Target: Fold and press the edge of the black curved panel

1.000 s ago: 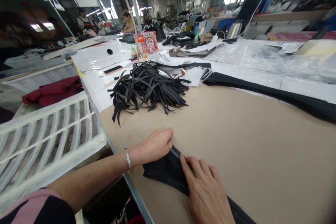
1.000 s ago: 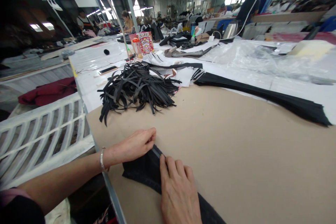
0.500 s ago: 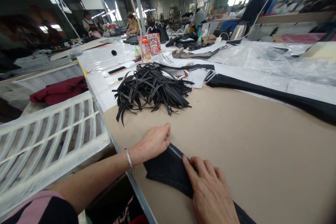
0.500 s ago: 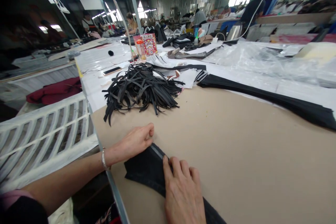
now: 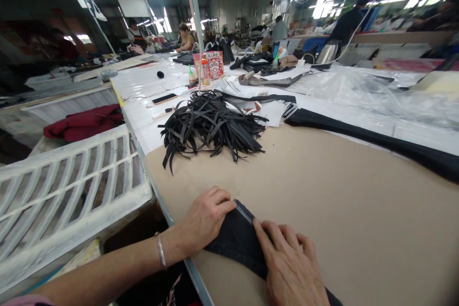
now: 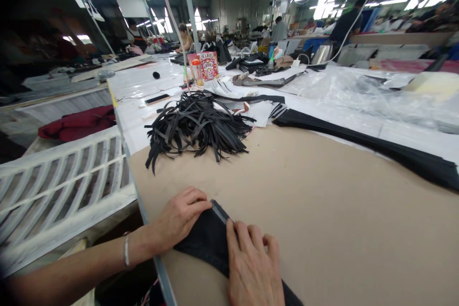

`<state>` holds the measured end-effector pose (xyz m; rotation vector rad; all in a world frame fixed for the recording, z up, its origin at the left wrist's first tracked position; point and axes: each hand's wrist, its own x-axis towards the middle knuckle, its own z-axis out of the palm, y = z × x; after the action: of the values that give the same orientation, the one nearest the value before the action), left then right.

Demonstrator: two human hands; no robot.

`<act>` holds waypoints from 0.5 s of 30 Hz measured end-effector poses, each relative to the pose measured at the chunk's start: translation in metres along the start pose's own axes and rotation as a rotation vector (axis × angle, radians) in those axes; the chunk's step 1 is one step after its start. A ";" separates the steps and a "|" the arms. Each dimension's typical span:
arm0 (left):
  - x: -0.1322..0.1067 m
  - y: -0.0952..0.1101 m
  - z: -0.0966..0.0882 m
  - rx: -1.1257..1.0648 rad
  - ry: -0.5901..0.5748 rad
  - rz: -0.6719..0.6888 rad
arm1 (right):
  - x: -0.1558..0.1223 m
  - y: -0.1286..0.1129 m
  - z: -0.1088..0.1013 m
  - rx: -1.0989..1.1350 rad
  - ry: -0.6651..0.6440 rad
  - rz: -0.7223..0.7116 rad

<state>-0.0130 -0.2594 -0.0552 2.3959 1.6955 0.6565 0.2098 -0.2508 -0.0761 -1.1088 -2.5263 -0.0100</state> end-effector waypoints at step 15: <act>-0.009 -0.008 -0.010 0.153 -0.017 0.115 | 0.008 0.012 -0.003 0.009 -0.017 -0.032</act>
<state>-0.0261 -0.2663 -0.0516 2.6125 1.6681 0.5378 0.2139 -0.2374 -0.0721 -1.0699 -2.5563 0.0028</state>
